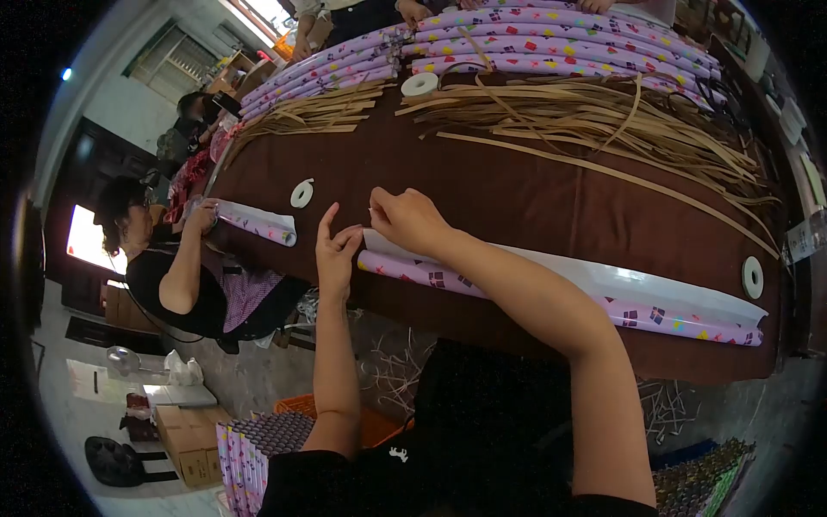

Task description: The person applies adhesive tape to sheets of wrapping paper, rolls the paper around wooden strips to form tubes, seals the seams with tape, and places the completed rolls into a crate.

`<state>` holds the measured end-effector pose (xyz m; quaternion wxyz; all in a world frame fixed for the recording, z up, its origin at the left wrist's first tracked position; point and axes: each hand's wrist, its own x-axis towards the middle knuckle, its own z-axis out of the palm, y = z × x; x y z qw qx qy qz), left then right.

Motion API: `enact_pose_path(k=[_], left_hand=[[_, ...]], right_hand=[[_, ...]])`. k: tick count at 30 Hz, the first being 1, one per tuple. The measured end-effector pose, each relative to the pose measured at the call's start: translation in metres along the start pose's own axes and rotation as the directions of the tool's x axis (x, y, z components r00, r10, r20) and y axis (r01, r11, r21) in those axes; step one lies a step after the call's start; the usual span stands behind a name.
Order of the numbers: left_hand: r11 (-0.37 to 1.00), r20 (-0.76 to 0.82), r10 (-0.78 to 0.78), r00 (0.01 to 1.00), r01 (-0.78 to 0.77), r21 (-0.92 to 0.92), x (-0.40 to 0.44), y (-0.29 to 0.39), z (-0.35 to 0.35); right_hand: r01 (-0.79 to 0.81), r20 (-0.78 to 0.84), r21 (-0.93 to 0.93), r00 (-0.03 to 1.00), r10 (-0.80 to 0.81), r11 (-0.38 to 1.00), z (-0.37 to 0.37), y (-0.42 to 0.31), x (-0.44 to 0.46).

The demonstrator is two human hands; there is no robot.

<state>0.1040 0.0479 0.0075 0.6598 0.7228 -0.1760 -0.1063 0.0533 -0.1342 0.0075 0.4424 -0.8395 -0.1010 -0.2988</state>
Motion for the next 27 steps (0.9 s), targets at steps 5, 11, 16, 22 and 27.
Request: enact_pose_path(k=[5, 11, 16, 22, 27], left_hand=[[0.994, -0.012, -0.031, 0.999, 0.03, -0.105, -0.001, 0.003, 0.0], [0.995, 0.012, -0.039, 0.999, 0.04, -0.087, 0.001, 0.007, -0.001], [0.998, 0.021, -0.02, 1.0, 0.021, -0.067, 0.004, 0.008, -0.001], [0.988, -0.022, 0.118, 0.993, -0.115, 0.105, 0.008, -0.001, 0.0], [0.885, 0.012, 0.249, 0.968, -0.232, 0.403, 0.012, 0.005, 0.013]], right_hand=[[0.003, -0.009, 0.007, 1.0, -0.003, 1.0, 0.0, 0.001, 0.0], [0.007, -0.013, 0.018, 1.0, -0.007, 1.0, -0.001, 0.001, 0.0], [-0.011, -0.004, 0.01, 1.0, 0.011, 1.0, -0.003, 0.0, 0.0], [-0.026, 0.015, 0.005, 1.0, 0.026, 1.0, -0.002, 0.002, -0.001], [-0.065, 0.032, -0.009, 0.997, 0.065, 0.998, 0.001, 0.004, -0.002]])
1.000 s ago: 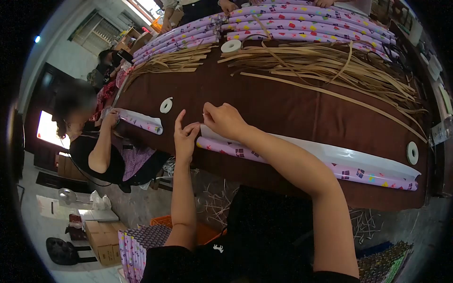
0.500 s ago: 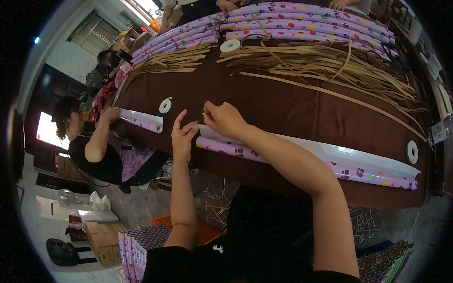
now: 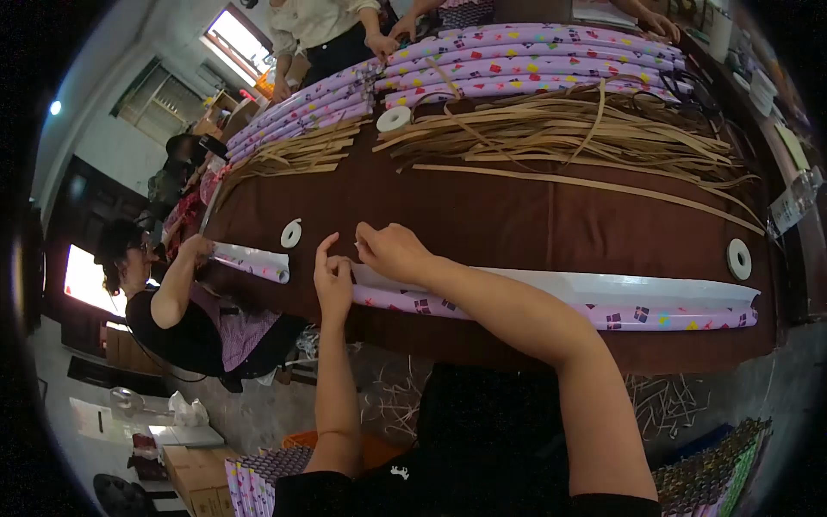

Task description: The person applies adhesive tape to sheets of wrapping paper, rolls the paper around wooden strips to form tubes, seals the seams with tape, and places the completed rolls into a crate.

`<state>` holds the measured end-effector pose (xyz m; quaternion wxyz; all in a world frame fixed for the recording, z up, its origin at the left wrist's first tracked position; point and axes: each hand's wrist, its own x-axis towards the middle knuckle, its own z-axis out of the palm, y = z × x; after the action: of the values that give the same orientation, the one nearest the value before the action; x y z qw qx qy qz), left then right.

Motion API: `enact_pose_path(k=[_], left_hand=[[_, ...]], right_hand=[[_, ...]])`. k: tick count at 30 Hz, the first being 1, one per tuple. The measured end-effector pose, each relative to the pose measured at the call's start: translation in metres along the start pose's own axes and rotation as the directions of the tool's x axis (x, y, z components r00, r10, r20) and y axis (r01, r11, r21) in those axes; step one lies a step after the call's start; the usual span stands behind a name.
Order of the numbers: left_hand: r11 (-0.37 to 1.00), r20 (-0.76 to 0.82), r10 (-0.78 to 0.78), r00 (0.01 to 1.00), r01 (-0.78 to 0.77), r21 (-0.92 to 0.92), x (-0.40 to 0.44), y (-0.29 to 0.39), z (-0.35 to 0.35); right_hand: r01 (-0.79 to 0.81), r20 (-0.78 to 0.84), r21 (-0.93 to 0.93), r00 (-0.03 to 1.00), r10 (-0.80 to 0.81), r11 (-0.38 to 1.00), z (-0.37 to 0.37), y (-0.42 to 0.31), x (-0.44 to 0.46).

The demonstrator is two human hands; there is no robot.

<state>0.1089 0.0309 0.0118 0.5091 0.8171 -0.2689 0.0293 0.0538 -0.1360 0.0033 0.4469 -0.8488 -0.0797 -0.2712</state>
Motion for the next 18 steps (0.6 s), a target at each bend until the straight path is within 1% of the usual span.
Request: enact_pose_path(k=[1, 2, 3, 4, 5, 6, 7, 8, 9, 10, 11, 12, 14, 15, 16, 18], left_hand=[[1.0, 0.01, 0.017, 1.0, -0.017, -0.01, 0.0, 0.004, 0.004], [0.935, -0.072, 0.189, 0.979, -0.157, 0.316, -0.001, 0.008, 0.009], [0.752, -0.099, 0.376, 0.922, -0.241, 0.614, -0.003, 0.016, 0.015], [0.477, -0.065, 0.551, 0.832, -0.249, 0.843, -0.007, 0.028, 0.02], [0.601, -0.046, 0.523, 0.851, -0.33, 0.728, -0.016, 0.042, 0.026], [0.729, -0.003, 0.46, 0.888, -0.376, 0.572, -0.03, 0.054, 0.036], [0.833, 0.055, 0.401, 0.915, -0.389, 0.393, -0.042, 0.064, 0.047], [0.796, 0.162, 0.483, 0.86, -0.509, 0.328, -0.05, 0.073, 0.056], [0.748, 0.26, 0.559, 0.787, -0.614, 0.25, -0.057, 0.082, 0.064], [0.736, 0.285, 0.595, 0.751, -0.652, 0.183, -0.064, 0.091, 0.073], [0.719, 0.307, 0.631, 0.713, -0.686, 0.114, -0.071, 0.099, 0.082], [0.719, 0.299, 0.636, 0.711, -0.687, 0.104, -0.075, 0.101, 0.091], [0.641, 0.426, 0.696, 0.578, -0.767, -0.006, -0.082, 0.106, 0.103], [0.597, 0.458, 0.703, 0.545, -0.801, 0.037, -0.083, 0.108, 0.106], [0.595, 0.452, 0.708, 0.543, -0.803, 0.034, -0.083, 0.11, 0.106], [0.594, 0.537, 0.669, 0.513, -0.804, 0.027, -0.083, 0.113, 0.108]], right_hand=[[0.0, -0.015, -0.016, 1.0, 0.0, 1.0, -0.001, 0.001, 0.001], [-0.041, -0.003, -0.028, 0.999, 0.041, 0.999, -0.001, 0.003, 0.001], [-0.082, 0.006, -0.039, 0.997, 0.082, 0.996, -0.003, 0.005, 0.003], [-0.108, -0.027, -0.052, 0.994, 0.107, 0.993, -0.005, 0.007, 0.005], [-0.106, -0.043, -0.064, 0.994, 0.104, 0.992, -0.009, 0.011, 0.007], [-0.154, -0.022, -0.009, 0.988, 0.154, 0.988, -0.015, 0.014, 0.009], [-0.201, 0.005, 0.044, 0.98, 0.201, 0.979, -0.021, 0.017, 0.011], [-0.198, -0.001, 0.031, 0.98, 0.198, 0.98, -0.028, 0.022, 0.015], [-0.281, 0.108, 0.176, 0.958, 0.265, 0.943, -0.038, 0.029, 0.02], [-0.372, 0.225, 0.304, 0.923, 0.313, 0.877, -0.051, 0.03, 0.027], [-0.472, 0.304, 0.357, 0.875, 0.377, 0.806, -0.063, 0.029, 0.03], [-0.474, 0.301, 0.345, 0.874, 0.382, 0.81, -0.071, 0.031, 0.032], [-0.507, 0.303, 0.498, 0.862, 0.407, 0.703, -0.083, 0.032, 0.032], [-0.494, 0.3, 0.516, 0.87, 0.392, 0.7, -0.085, 0.036, 0.031], [-0.492, 0.298, 0.51, 0.87, 0.392, 0.705, -0.085, 0.038, 0.031], [-0.494, 0.303, 0.542, 0.869, 0.391, 0.68, -0.085, 0.039, 0.03]])
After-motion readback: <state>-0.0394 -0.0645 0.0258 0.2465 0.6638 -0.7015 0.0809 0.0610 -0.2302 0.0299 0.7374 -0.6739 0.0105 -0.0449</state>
